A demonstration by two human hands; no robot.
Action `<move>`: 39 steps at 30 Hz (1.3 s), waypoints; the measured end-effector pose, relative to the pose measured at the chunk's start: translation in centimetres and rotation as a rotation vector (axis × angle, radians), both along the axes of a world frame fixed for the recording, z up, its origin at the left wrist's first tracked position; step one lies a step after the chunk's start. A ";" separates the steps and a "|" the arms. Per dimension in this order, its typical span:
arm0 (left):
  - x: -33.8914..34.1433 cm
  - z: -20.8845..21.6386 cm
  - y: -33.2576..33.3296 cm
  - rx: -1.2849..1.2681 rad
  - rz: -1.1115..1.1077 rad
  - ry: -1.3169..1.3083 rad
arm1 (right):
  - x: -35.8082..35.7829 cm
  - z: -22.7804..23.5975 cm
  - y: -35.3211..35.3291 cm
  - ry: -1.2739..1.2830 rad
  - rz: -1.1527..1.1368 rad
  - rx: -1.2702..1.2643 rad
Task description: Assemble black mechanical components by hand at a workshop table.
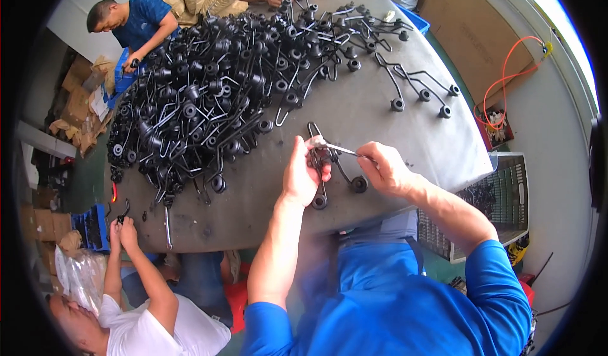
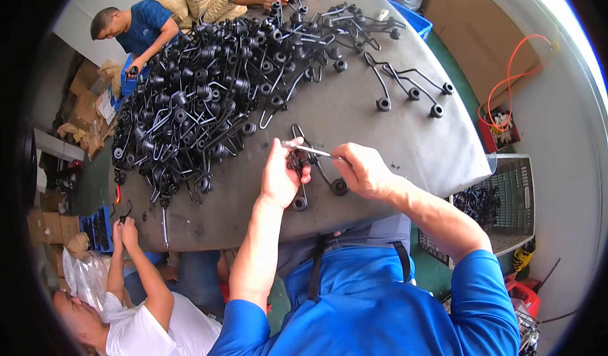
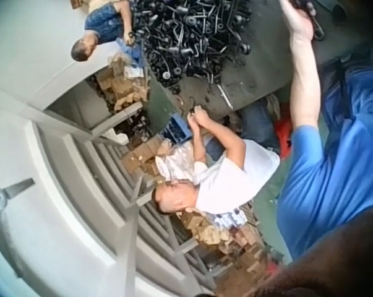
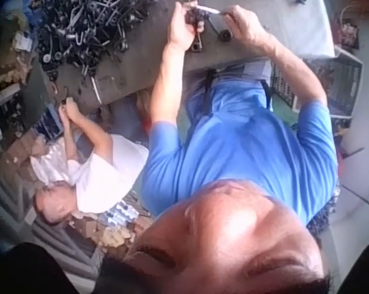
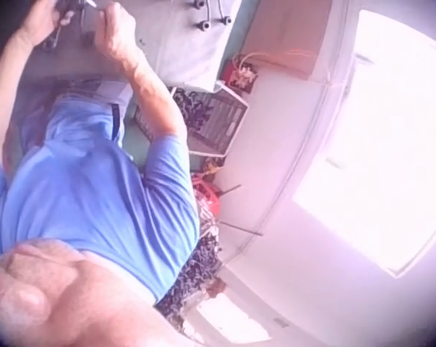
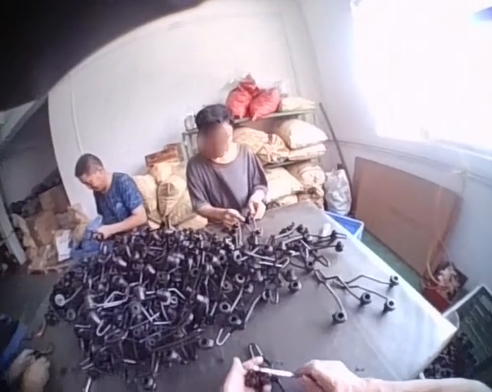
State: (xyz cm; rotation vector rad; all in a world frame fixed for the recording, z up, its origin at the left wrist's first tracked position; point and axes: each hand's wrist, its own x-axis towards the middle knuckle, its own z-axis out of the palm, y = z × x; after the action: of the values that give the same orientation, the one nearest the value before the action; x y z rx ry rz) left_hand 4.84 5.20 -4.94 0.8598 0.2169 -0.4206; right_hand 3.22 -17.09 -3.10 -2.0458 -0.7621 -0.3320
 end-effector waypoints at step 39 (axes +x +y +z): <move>-7.4 12.6 -2.1 0.292 -0.178 -0.869 | -6.3 0.3 1.2 0.574 0.069 0.522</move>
State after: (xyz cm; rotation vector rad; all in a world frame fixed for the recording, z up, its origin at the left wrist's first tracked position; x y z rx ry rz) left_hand -2.55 3.14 7.64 1.2790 -0.6179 -0.1497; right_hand -3.04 -15.87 -2.82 -1.5007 -0.3388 0.0974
